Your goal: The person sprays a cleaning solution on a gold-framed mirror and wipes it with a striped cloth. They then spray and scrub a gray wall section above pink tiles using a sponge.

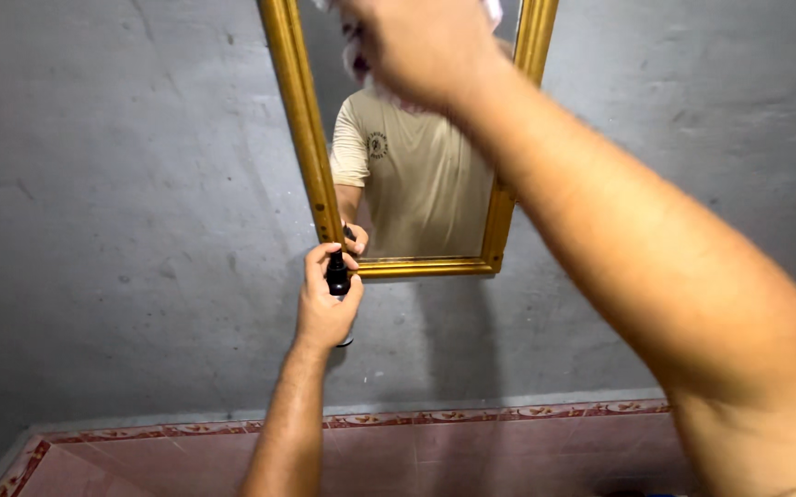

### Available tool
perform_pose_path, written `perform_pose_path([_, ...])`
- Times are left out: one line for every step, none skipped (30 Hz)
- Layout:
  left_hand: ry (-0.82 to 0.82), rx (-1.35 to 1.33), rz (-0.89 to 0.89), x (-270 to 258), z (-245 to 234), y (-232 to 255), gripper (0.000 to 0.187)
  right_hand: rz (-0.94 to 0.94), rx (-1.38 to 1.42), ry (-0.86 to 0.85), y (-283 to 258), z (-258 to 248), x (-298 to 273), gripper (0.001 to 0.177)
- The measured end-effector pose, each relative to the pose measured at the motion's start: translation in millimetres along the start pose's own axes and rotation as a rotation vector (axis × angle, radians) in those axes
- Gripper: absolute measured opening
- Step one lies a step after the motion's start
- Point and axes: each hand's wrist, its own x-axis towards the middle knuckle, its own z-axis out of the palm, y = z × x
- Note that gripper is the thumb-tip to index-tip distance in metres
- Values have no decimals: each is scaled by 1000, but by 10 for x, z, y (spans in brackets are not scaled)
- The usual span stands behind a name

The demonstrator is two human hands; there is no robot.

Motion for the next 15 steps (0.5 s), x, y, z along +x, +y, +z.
perform_pose_path([0,3,2,0,1,-4,54,-46,18,44,-90,-20,-46,41])
perform_pose_path([0,6,5,-2,2,-8,54,-120,-7,48,-152,-45,-78,40])
perform_pose_path([1,-3,-7,-6,3,-13,54,-192,-32,51,-207,-61,-111,40])
perform_pose_path([2,-12,-18,-10,5,-17,54,-248,-57,60,-251,-78,-156,39])
perform_pose_path([2,-20,-28,-8,8,-21,54,-303,-85,70,-290,-93,-207,38])
perform_pose_path([5,-17,-16,-7,9,-24,54,-342,-113,84,-323,-113,-272,38])
perform_pose_path([7,-14,-5,-9,7,-26,54,-380,-140,97,-341,-128,-326,38])
perform_pose_path([10,-11,6,-9,8,-28,54,-394,-137,68,-341,-146,-373,39])
perform_pose_path([11,-10,-2,-7,10,-32,54,-408,-133,39,-333,-167,-417,40])
perform_pose_path([12,-9,-9,-5,13,-35,54,-423,-129,10,-311,-194,-452,42])
perform_pose_path([12,-9,-17,-5,15,-37,54,-426,-146,17,-273,-234,-485,42])
perform_pose_path([10,-9,-10,-6,16,-39,54,-429,-163,23,-228,-286,-517,43])
perform_pose_path([10,-9,-3,-8,15,-43,53,-435,-180,31,-191,-336,-541,43])
perform_pose_path([10,-9,4,-11,14,-47,53,-424,-169,26,-141,-392,-546,44])
perform_pose_path([9,-19,13,-18,12,-52,53,-413,-156,21,-90,-448,-535,45])
